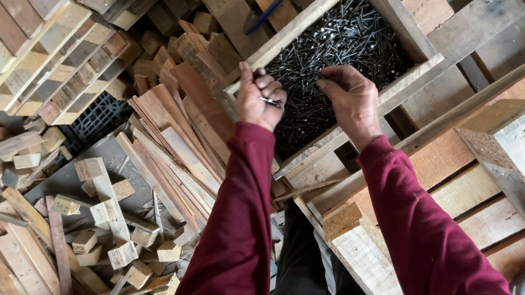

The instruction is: The person repairs wooden pallets, hammering nails into loose deck boards to fasten them back onto pallet frames. They take nails from a wooden box, position a board on the pallet, and drive nails with a hammer, working across several pallets.

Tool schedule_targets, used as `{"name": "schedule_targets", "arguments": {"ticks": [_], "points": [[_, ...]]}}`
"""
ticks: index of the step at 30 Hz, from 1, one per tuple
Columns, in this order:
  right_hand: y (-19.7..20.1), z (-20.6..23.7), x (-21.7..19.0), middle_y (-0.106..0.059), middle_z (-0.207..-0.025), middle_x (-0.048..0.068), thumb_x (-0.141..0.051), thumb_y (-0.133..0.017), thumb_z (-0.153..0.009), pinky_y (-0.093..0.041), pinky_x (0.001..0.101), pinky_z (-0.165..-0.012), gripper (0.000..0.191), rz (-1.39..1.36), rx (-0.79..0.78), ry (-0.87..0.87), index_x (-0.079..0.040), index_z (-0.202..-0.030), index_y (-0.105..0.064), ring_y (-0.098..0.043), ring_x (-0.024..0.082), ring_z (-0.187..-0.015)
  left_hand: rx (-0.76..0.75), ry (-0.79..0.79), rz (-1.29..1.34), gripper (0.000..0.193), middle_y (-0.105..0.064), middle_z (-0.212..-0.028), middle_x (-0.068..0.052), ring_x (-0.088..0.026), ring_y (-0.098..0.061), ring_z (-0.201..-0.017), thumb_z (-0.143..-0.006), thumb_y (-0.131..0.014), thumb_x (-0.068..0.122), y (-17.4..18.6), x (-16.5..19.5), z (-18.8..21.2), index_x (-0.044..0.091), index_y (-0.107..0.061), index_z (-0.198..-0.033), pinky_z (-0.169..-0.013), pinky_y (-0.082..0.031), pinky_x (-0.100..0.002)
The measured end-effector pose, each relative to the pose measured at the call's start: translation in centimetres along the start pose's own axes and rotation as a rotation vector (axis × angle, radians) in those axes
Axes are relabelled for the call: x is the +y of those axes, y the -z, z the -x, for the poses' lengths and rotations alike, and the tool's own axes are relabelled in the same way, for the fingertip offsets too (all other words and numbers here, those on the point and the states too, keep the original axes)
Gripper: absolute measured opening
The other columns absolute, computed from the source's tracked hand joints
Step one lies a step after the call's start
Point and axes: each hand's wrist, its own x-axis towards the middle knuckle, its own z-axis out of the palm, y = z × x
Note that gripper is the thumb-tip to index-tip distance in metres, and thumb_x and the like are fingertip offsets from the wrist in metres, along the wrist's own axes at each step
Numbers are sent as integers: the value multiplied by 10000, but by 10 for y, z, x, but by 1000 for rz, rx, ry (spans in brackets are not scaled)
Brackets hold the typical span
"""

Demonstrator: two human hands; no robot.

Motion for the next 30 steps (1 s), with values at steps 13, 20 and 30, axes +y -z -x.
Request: {"name": "schedule_targets", "arguments": {"ticks": [13, 20, 30], "points": [[-27, 12, -42, -771, -1014, 139, 39, -654, -984, -605, 241, -545, 223, 704, -296, 396, -34, -1184, -721, -728, 134, -681, 353, -146, 50, 297, -666, -992, -61, -173, -623, -878, -1110, -449, 332, 8, -37, 23, 92, -592, -1010, -761, -539, -369], [-20, 2, -45, -793, -1046, 118, -32, -678, -998, -634, 248, -658, 223, 477, -209, 377, -50, -1213, -735, -751, 126, -810, 69, -29, -39, 304, -623, -843, -8, -136, -562, -736, -1052, -592, 388, 19, -31, 9, 107, -643, -950, -661, -500, -322], [-3, 35, -41, -739, -1001, 79, -35, -695, -960, -636, 291, -707, 179, 621, -169, 468, -36, -1138, -709, -737, 165, -818, -114, 79, -147, 270, -684, -931, -60, -185, -645, -854, -1056, -609, 330, 25, -45, 25, 68, -655, -1015, -788, -525, -337]]}}
